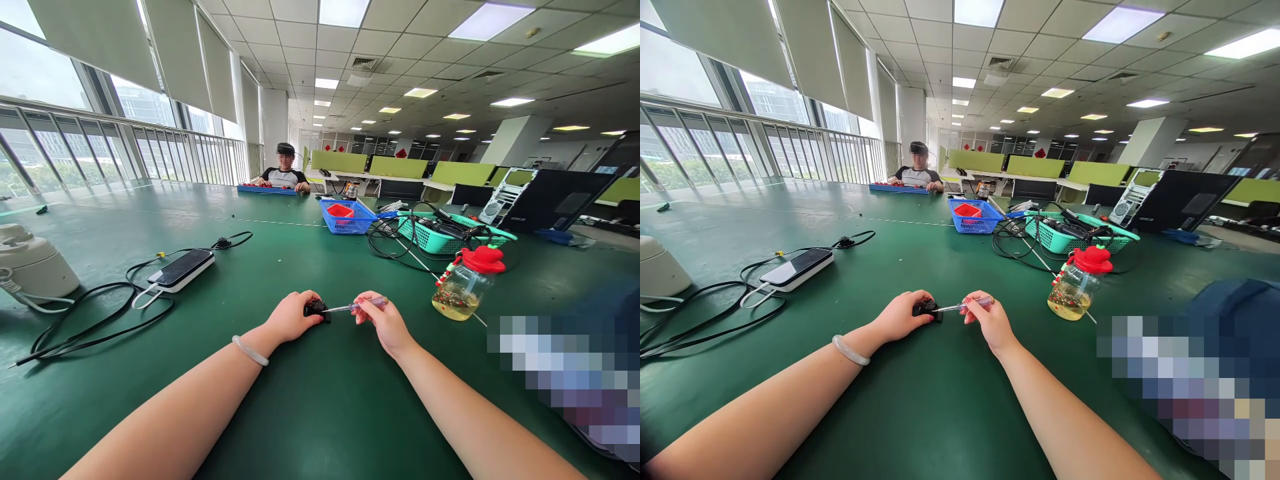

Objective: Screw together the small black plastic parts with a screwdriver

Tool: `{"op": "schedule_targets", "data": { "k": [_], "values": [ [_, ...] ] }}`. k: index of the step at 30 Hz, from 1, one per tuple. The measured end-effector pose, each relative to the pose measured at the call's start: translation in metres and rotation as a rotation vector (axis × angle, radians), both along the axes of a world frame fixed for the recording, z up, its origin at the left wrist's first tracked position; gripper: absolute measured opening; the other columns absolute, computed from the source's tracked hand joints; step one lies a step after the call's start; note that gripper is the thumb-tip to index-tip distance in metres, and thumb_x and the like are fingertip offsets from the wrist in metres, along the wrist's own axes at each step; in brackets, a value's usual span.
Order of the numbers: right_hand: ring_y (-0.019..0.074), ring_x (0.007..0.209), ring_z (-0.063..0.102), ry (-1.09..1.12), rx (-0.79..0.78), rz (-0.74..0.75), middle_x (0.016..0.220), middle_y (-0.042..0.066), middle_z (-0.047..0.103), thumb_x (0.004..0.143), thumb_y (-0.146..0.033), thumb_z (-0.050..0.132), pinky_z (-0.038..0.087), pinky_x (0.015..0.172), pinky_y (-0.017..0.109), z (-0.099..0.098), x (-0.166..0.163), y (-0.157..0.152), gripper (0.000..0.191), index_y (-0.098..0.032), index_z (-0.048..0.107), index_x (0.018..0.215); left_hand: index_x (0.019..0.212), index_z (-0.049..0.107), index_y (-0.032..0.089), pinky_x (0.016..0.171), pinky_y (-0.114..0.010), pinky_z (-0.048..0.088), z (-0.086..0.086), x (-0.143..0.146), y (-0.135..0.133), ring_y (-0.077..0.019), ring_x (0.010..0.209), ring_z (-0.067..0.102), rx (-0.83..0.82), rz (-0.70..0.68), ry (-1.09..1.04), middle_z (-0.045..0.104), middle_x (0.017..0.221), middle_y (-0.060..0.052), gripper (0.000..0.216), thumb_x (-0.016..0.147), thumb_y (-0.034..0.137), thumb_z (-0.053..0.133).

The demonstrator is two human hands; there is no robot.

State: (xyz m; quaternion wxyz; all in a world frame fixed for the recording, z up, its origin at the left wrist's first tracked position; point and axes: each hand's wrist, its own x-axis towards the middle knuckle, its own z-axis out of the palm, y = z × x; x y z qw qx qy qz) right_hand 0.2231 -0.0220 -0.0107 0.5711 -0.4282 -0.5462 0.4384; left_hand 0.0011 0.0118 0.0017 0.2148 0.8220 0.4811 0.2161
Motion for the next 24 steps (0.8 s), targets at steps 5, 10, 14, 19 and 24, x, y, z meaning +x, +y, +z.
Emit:
{"op": "schedule_targets", "data": {
  "k": [5, 10, 14, 19, 24],
  "values": [
    [0.0161, 0.059, 0.06, -0.209, 0.12, 0.043, 0.068, 0.002, 0.065, 0.081, -0.045, 0.063, 0.052, 0.061, 0.032, 0.003, -0.005, -0.008, 0.026, -0.02, 0.065, 0.083, 0.104, 0.063, 0.027, 0.085, -0.035, 0.049, 0.002, 0.0, -0.001, -0.0235, 0.097, 0.061, -0.003, -0.006, -0.006, 0.07, 0.1, -0.003, 0.031, 0.075, 0.036, 0.065],
    [0.0169, 0.061, 0.06, -0.328, 0.232, -0.013, 0.068, 0.002, 0.063, 0.086, -0.042, 0.059, 0.052, 0.062, 0.031, 0.005, -0.007, -0.015, 0.023, -0.021, 0.067, 0.085, 0.105, 0.064, 0.027, 0.086, -0.036, 0.05, 0.001, 0.0, -0.002, -0.0238, 0.097, 0.062, -0.003, 0.003, -0.017, 0.07, 0.1, -0.003, 0.032, 0.074, 0.036, 0.066],
    [0.017, 0.062, 0.06, -0.286, 0.262, -0.049, 0.07, 0.002, 0.063, 0.087, -0.042, 0.059, 0.052, 0.063, 0.031, 0.004, -0.006, -0.015, 0.024, -0.021, 0.067, 0.084, 0.107, 0.063, 0.027, 0.087, -0.036, 0.05, 0.0, 0.0, -0.001, -0.0242, 0.098, 0.063, -0.005, 0.007, -0.026, 0.07, 0.102, -0.003, 0.035, 0.073, 0.036, 0.068],
    [0.0161, 0.061, 0.059, -0.191, 0.274, -0.138, 0.074, 0.003, 0.065, 0.086, -0.043, 0.061, 0.052, 0.063, 0.031, 0.005, -0.006, -0.014, 0.024, -0.021, 0.067, 0.084, 0.11, 0.062, 0.025, 0.091, -0.038, 0.049, -0.001, 0.0, 0.0, -0.0254, 0.102, 0.063, -0.015, 0.012, -0.029, 0.071, 0.106, -0.005, 0.039, 0.073, 0.035, 0.069],
    [0.017, 0.059, 0.06, -0.239, 0.22, -0.296, 0.075, 0.005, 0.067, 0.085, -0.045, 0.06, 0.052, 0.059, 0.032, 0.003, -0.002, -0.009, 0.026, -0.02, 0.066, 0.086, 0.11, 0.063, 0.028, 0.092, -0.037, 0.049, 0.0, 0.0, 0.0, -0.0247, 0.104, 0.062, -0.011, -0.01, -0.036, 0.071, 0.106, -0.003, 0.037, 0.074, 0.034, 0.066]
  ]
}}
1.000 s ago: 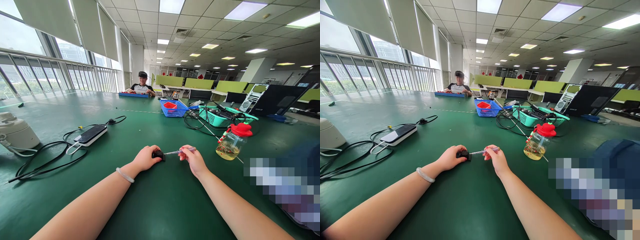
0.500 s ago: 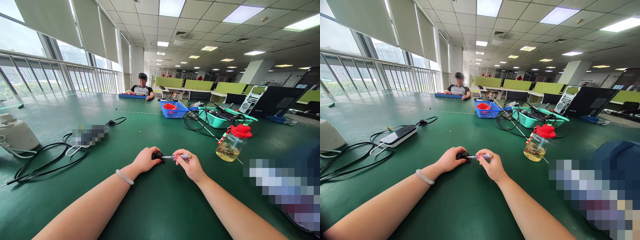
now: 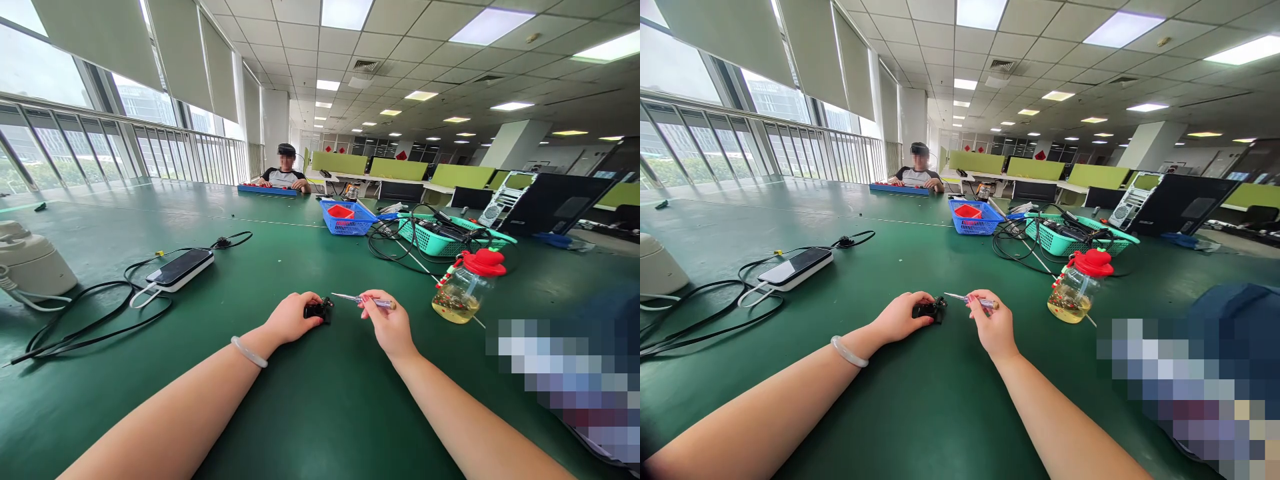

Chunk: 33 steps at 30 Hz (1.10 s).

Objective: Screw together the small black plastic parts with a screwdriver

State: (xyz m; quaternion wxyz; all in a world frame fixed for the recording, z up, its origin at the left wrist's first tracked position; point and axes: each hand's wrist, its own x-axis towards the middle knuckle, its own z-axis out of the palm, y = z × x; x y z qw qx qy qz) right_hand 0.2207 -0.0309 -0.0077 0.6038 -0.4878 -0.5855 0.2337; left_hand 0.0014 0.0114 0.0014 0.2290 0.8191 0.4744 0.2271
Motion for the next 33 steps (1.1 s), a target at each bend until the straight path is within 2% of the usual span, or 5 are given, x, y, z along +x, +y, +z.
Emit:
{"op": "schedule_targets", "data": {
  "k": [4, 12, 20, 25, 33],
  "values": [
    [0.0178, 0.06, 0.061, -0.098, 0.011, -0.082, 0.072, 0.004, 0.066, 0.086, -0.046, 0.057, 0.051, 0.057, 0.03, 0.001, 0.0, -0.001, 0.027, -0.02, 0.065, 0.085, 0.11, 0.065, 0.028, 0.089, -0.037, 0.051, -0.001, 0.0, 0.001, -0.0248, 0.099, 0.063, -0.006, 0.012, 0.011, 0.071, 0.103, -0.003, 0.04, 0.07, 0.034, 0.068],
    [0.0174, 0.059, 0.06, -0.351, 0.044, -0.008, 0.064, 0.002, 0.063, 0.09, -0.047, 0.051, 0.045, 0.053, 0.026, 0.012, -0.016, -0.015, 0.031, -0.022, 0.062, 0.077, 0.11, 0.065, 0.027, 0.091, -0.038, 0.049, 0.0, 0.0, 0.0, -0.0254, 0.099, 0.061, -0.011, -0.003, 0.015, 0.071, 0.101, -0.004, 0.042, 0.068, 0.031, 0.07],
    [0.0183, 0.06, 0.061, -0.305, -0.093, 0.061, 0.066, 0.002, 0.065, 0.089, -0.048, 0.05, 0.046, 0.055, 0.028, 0.005, -0.014, -0.006, 0.03, -0.022, 0.06, 0.077, 0.112, 0.065, 0.028, 0.087, -0.036, 0.05, 0.0, 0.0, 0.001, -0.0255, 0.098, 0.062, -0.009, -0.018, 0.054, 0.069, 0.1, -0.005, 0.042, 0.07, 0.032, 0.072],
    [0.0173, 0.059, 0.057, -0.259, -0.018, 0.039, 0.064, 0.001, 0.061, 0.089, -0.039, 0.048, 0.044, 0.054, 0.027, 0.011, -0.012, -0.014, 0.026, -0.021, 0.059, 0.072, 0.114, 0.063, 0.029, 0.087, -0.037, 0.049, 0.003, 0.0, -0.001, -0.0254, 0.098, 0.061, -0.014, -0.029, 0.098, 0.067, 0.097, -0.005, 0.043, 0.072, 0.031, 0.071],
    [0.0172, 0.066, 0.055, -0.461, -0.034, 0.142, 0.066, 0.0, 0.059, 0.087, -0.028, 0.044, 0.041, 0.059, 0.026, 0.02, -0.017, -0.021, 0.021, -0.022, 0.055, 0.07, 0.116, 0.062, 0.029, 0.087, -0.034, 0.05, 0.005, 0.0, -0.002, -0.0244, 0.099, 0.061, 0.018, -0.031, 0.135, 0.065, 0.096, -0.005, 0.045, 0.072, 0.034, 0.072]
  ]
}}
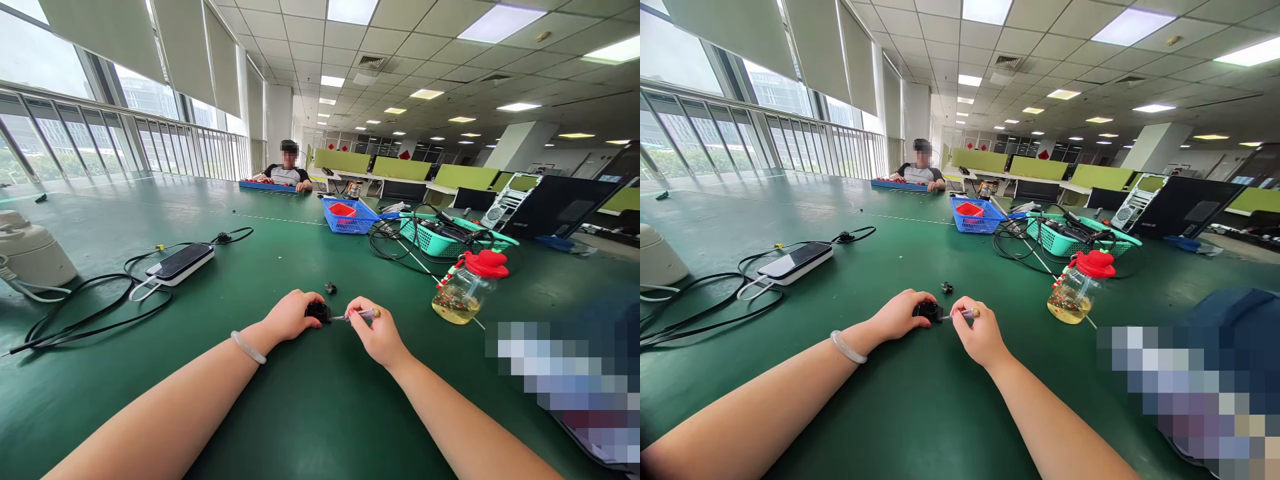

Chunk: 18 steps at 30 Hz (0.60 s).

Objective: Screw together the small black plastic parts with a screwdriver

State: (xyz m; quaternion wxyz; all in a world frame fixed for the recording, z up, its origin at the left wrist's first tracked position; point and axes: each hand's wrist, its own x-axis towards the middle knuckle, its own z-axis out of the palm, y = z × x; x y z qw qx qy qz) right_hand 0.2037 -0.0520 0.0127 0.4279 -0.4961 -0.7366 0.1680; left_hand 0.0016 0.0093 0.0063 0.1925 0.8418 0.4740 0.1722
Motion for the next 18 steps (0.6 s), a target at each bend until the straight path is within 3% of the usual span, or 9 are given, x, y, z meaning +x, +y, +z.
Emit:
{"op": "schedule_targets", "data": {
  "k": [7, 12, 18],
  "values": [
    [0.0195, 0.077, 0.057, -0.105, 0.137, 0.054, 0.074, 0.001, 0.065, 0.089, -0.028, 0.048, 0.044, 0.074, 0.031, -0.001, -0.006, -0.006, 0.017, -0.024, 0.059, 0.077, 0.118, 0.061, 0.027, 0.088, -0.035, 0.049, -0.002, 0.0, 0.002, -0.0248, 0.1, 0.06, 0.035, -0.026, 0.027, 0.067, 0.099, -0.006, 0.047, 0.073, 0.035, 0.072],
    [0.0176, 0.072, 0.057, -0.209, 0.145, 0.114, 0.073, -0.001, 0.066, 0.089, -0.023, 0.051, 0.043, 0.08, 0.033, -0.001, -0.015, -0.008, 0.013, -0.025, 0.059, 0.078, 0.118, 0.061, 0.025, 0.089, -0.035, 0.048, -0.003, -0.001, 0.003, -0.0252, 0.102, 0.06, 0.052, -0.05, 0.01, 0.069, 0.102, -0.006, 0.047, 0.073, 0.034, 0.072],
    [0.0179, 0.074, 0.057, -0.115, 0.297, 0.091, 0.076, -0.001, 0.066, 0.092, -0.024, 0.048, 0.043, 0.081, 0.033, 0.003, -0.012, -0.009, 0.013, -0.025, 0.057, 0.082, 0.114, 0.063, 0.025, 0.089, -0.035, 0.049, -0.003, -0.003, -0.001, -0.0238, 0.098, 0.062, 0.047, -0.015, -0.008, 0.069, 0.1, -0.006, 0.046, 0.071, 0.035, 0.074]
  ]
}}
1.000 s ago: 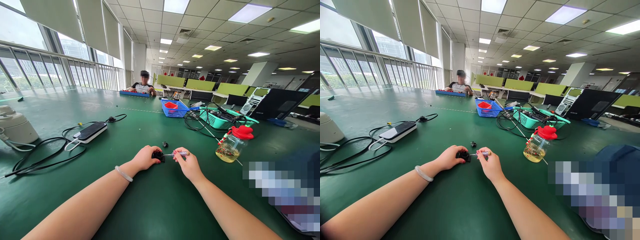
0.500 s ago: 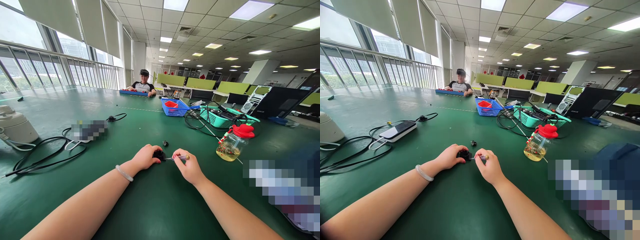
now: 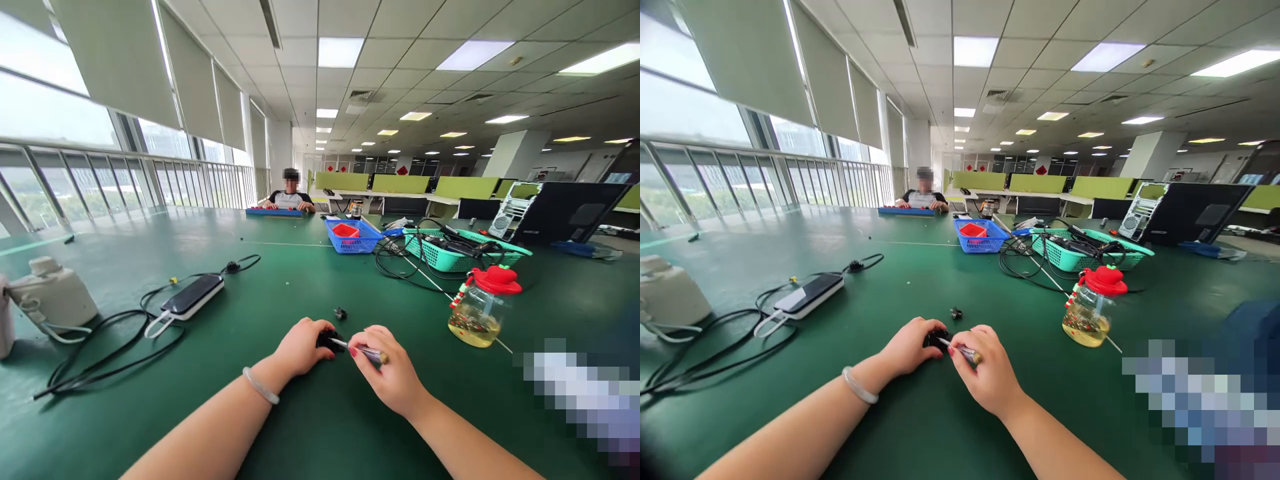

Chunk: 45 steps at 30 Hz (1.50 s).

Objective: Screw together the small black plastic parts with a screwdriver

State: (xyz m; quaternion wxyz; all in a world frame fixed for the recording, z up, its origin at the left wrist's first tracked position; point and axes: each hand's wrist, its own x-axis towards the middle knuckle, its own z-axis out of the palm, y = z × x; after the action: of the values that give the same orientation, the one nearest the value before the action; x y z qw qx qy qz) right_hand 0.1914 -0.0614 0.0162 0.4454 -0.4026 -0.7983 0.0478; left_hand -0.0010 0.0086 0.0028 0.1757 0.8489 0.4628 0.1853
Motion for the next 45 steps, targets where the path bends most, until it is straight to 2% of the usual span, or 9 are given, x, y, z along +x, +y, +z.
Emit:
{"op": "schedule_targets", "data": {
  "k": [12, 22, 25, 28, 31, 33, 37, 41, 45],
  "values": [
    [0.0211, 0.083, 0.059, -0.01, -0.326, -0.111, 0.085, 0.0, 0.067, 0.095, -0.042, 0.041, 0.045, 0.075, 0.031, -0.009, 0.004, 0.009, 0.026, -0.026, 0.06, 0.085, 0.114, 0.064, 0.025, 0.091, -0.036, 0.047, -0.001, 0.0, -0.001, -0.0238, 0.103, 0.058, 0.056, -0.064, -0.028, 0.071, 0.103, -0.004, 0.041, 0.074, 0.034, 0.071],
    [0.019, 0.075, 0.059, 0.034, -0.363, -0.058, 0.077, 0.0, 0.064, 0.095, -0.045, 0.041, 0.045, 0.07, 0.029, -0.008, 0.007, 0.012, 0.03, -0.024, 0.06, 0.085, 0.116, 0.063, 0.026, 0.089, -0.035, 0.048, 0.001, 0.0, -0.003, -0.0227, 0.101, 0.059, 0.131, -0.074, -0.062, 0.072, 0.105, -0.003, 0.04, 0.077, 0.036, 0.067],
    [0.0194, 0.077, 0.06, 0.137, -0.327, -0.005, 0.079, 0.002, 0.065, 0.094, -0.045, 0.045, 0.046, 0.071, 0.029, -0.01, 0.011, 0.013, 0.03, -0.023, 0.062, 0.083, 0.12, 0.06, 0.025, 0.092, -0.036, 0.047, 0.003, 0.0, -0.004, -0.023, 0.102, 0.059, 0.117, -0.066, -0.065, 0.071, 0.107, -0.004, 0.045, 0.077, 0.035, 0.067],
    [0.0179, 0.068, 0.059, 0.374, -0.328, 0.059, 0.071, 0.002, 0.061, 0.092, -0.048, 0.049, 0.048, 0.066, 0.03, -0.013, 0.019, 0.019, 0.032, -0.021, 0.06, 0.079, 0.123, 0.058, 0.026, 0.097, -0.04, 0.045, 0.003, 0.001, -0.004, -0.0247, 0.105, 0.057, 0.092, -0.071, -0.063, 0.07, 0.109, -0.003, 0.047, 0.077, 0.034, 0.067],
    [0.0155, 0.059, 0.054, 0.658, -0.308, 0.003, 0.068, 0.001, 0.058, 0.087, -0.053, 0.054, 0.047, 0.06, 0.029, -0.019, 0.031, 0.032, 0.034, -0.021, 0.059, 0.079, 0.123, 0.056, 0.026, 0.099, -0.04, 0.044, 0.003, 0.002, -0.004, -0.0241, 0.107, 0.057, 0.07, -0.059, -0.113, 0.068, 0.11, -0.004, 0.043, 0.081, 0.03, 0.062],
    [0.0143, 0.055, 0.052, 0.742, -0.311, -0.089, 0.067, 0.0, 0.057, 0.083, -0.057, 0.059, 0.046, 0.057, 0.029, -0.024, 0.037, 0.041, 0.036, -0.021, 0.061, 0.082, 0.124, 0.055, 0.026, 0.1, -0.037, 0.044, 0.003, 0.002, -0.005, -0.0222, 0.109, 0.057, 0.081, -0.04, -0.173, 0.064, 0.114, -0.005, 0.039, 0.084, 0.027, 0.056],
    [0.0163, 0.063, 0.056, 0.631, -0.435, -0.208, 0.078, 0.003, 0.063, 0.076, -0.059, 0.063, 0.048, 0.065, 0.032, -0.032, 0.042, 0.05, 0.041, -0.02, 0.065, 0.089, 0.128, 0.053, 0.03, 0.1, -0.038, 0.043, 0.005, 0.004, -0.007, -0.0231, 0.111, 0.055, 0.156, 0.084, -0.126, 0.058, 0.119, -0.007, 0.039, 0.091, 0.026, 0.043],
    [0.0184, 0.076, 0.06, 0.446, -0.501, -0.158, 0.086, 0.004, 0.066, 0.08, -0.052, 0.061, 0.048, 0.073, 0.032, -0.035, 0.035, 0.047, 0.036, -0.021, 0.067, 0.098, 0.123, 0.06, 0.032, 0.096, -0.048, 0.04, 0.004, 0.007, -0.012, -0.0265, 0.103, 0.057, 0.201, 0.23, 0.124, 0.056, 0.117, -0.01, 0.04, 0.093, 0.026, 0.035],
    [0.0184, 0.082, 0.061, 0.365, -0.523, -0.132, 0.092, 0.003, 0.067, 0.083, -0.047, 0.058, 0.048, 0.075, 0.031, -0.034, 0.03, 0.043, 0.032, -0.022, 0.066, 0.102, 0.109, 0.07, 0.029, 0.091, -0.048, 0.04, 0.002, 0.009, -0.015, -0.028, 0.098, 0.057, 0.191, 0.247, 0.242, 0.059, 0.113, -0.012, 0.04, 0.091, 0.025, 0.035]
  ]
}}
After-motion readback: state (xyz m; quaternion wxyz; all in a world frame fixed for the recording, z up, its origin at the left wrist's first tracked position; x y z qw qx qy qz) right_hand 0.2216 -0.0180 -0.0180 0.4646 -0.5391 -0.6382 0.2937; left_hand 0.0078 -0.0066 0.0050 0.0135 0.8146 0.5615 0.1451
